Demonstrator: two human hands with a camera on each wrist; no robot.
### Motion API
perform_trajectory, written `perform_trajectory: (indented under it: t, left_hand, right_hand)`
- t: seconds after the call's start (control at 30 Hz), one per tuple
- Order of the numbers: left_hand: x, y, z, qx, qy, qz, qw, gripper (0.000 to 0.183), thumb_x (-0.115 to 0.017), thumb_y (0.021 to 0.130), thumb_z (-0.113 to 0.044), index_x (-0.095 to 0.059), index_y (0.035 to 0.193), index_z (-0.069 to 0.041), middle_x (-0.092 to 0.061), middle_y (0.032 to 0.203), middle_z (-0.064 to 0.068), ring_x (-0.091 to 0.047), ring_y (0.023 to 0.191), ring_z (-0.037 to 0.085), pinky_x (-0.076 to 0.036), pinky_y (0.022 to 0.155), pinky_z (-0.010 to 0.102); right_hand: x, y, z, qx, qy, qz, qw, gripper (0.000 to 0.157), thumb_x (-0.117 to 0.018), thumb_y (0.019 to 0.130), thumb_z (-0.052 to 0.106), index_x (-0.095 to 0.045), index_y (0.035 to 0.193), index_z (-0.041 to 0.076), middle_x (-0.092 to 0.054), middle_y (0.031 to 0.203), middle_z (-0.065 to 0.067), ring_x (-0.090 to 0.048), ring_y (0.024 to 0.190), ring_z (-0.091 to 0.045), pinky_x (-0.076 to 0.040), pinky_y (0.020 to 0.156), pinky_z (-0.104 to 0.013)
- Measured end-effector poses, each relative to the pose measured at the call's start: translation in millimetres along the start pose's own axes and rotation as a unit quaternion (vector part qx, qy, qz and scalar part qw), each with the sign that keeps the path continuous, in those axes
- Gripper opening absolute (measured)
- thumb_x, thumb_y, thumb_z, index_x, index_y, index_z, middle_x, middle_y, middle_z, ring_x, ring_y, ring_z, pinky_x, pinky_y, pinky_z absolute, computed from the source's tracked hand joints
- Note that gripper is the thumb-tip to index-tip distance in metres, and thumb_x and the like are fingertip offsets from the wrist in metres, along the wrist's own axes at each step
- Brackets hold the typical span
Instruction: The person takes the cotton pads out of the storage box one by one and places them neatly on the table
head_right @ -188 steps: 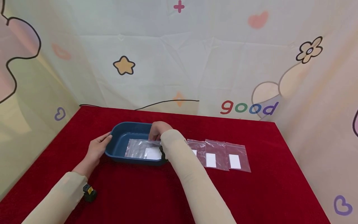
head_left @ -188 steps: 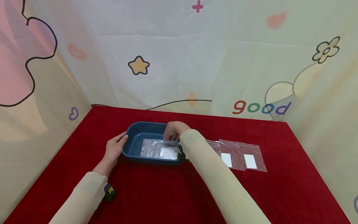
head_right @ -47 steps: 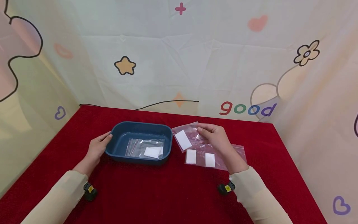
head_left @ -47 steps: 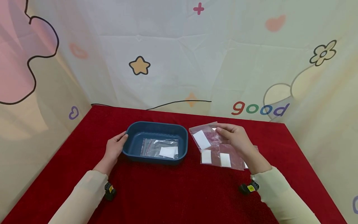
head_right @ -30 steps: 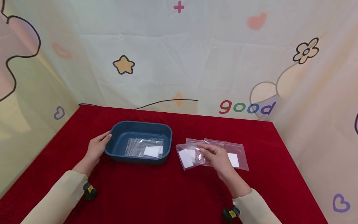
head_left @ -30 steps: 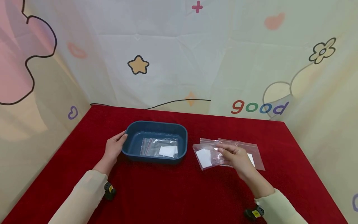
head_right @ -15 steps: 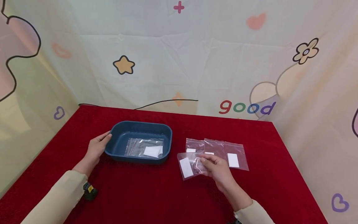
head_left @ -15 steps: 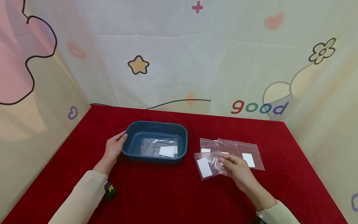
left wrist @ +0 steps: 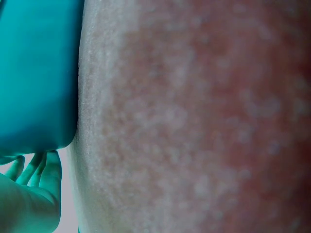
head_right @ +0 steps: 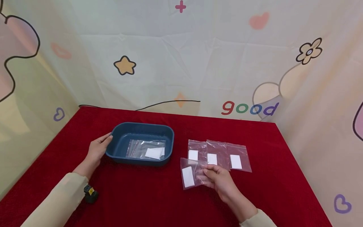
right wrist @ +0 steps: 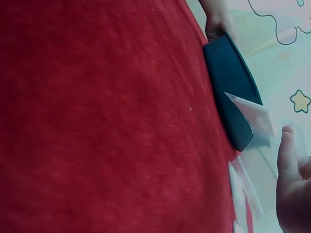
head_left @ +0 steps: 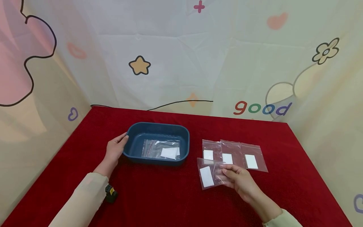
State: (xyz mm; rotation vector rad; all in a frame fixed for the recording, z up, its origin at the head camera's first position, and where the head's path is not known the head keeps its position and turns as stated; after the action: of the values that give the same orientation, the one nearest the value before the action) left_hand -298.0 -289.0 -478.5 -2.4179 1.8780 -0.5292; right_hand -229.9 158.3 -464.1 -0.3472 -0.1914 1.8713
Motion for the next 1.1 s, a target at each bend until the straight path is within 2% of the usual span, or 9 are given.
perform_trajectory:
  t: [0.3,0.67,0.83,0.97,1.1]
  left_hand:
    - [0.3,0.6,-1.2,0.002,0.003,-0.002,1.0,0.052,-0.046,0.11,-0.027,-0.039,0.157,-0.007,-0.035,0.166,0.017,-0.036,0.152,0.034,-0.038,0.122,0.047]
    - [-1.1,-1.4,-0.6,0.004,0.002,0.003,1.0,0.052,-0.046,0.11,-0.027,-0.038,0.158,-0.007,-0.034,0.167,0.017,-0.037,0.152,0.035,-0.038,0.122,0.048]
    - [-1.8,-1.0,0.5,0.007,0.0,0.008,0.9999,0.053,-0.045,0.11,-0.028,-0.037,0.158,-0.007,-0.032,0.167,0.017,-0.036,0.152,0.035,-0.037,0.123,0.048]
    - [-1.4,-0.8,-0.4,0.003,0.0,0.007,1.0,0.053,-0.045,0.11,-0.028,-0.037,0.158,-0.007,-0.034,0.167,0.017,-0.037,0.151,0.034,-0.037,0.123,0.047]
    - [-0.7,-1.1,-1.0,-0.001,-0.001,0.001,1.0,0.051,-0.045,0.11,-0.026,-0.039,0.157,-0.006,-0.037,0.165,0.017,-0.04,0.149,0.033,-0.038,0.121,0.046]
  right_hand:
    - [-1.4,-10.8,-23.7,-0.035,0.026,0.033,0.999,0.016,-0.051,0.106,0.007,-0.064,0.112,0.015,-0.076,0.098,0.009,-0.075,0.09,-0.002,-0.06,0.077,-0.017]
    - [-1.7,-18.2,-42.6,-0.064,0.041,0.044,0.996,0.016,-0.05,0.106,0.006,-0.064,0.108,0.015,-0.076,0.099,0.007,-0.075,0.091,-0.004,-0.061,0.079,-0.019]
    - [2.2,-19.7,-45.4,-0.071,0.001,0.03,0.997,0.013,-0.051,0.106,0.008,-0.062,0.111,0.01,-0.075,0.096,0.006,-0.075,0.089,-0.005,-0.062,0.08,-0.022]
    - [7.7,-20.2,-44.9,-0.072,-0.066,0.017,0.995,0.015,-0.051,0.106,0.012,-0.06,0.114,0.003,-0.073,0.093,0.005,-0.075,0.084,-0.008,-0.063,0.077,-0.025]
    - [10.2,-19.4,-42.4,-0.07,-0.133,0.013,0.989,0.016,-0.052,0.104,0.013,-0.06,0.107,0.0,-0.075,0.088,0.004,-0.074,0.077,-0.009,-0.063,0.069,-0.025]
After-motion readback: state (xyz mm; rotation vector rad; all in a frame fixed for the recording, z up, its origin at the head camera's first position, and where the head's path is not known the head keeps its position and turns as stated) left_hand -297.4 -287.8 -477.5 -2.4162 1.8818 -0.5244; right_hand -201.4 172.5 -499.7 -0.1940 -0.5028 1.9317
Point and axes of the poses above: each hand's wrist, its own y-axis towards the middle knuckle, its own x-axis out of the back of the hand, z = x × y, the point moved 8 cm from there along y, towards the middle knuckle
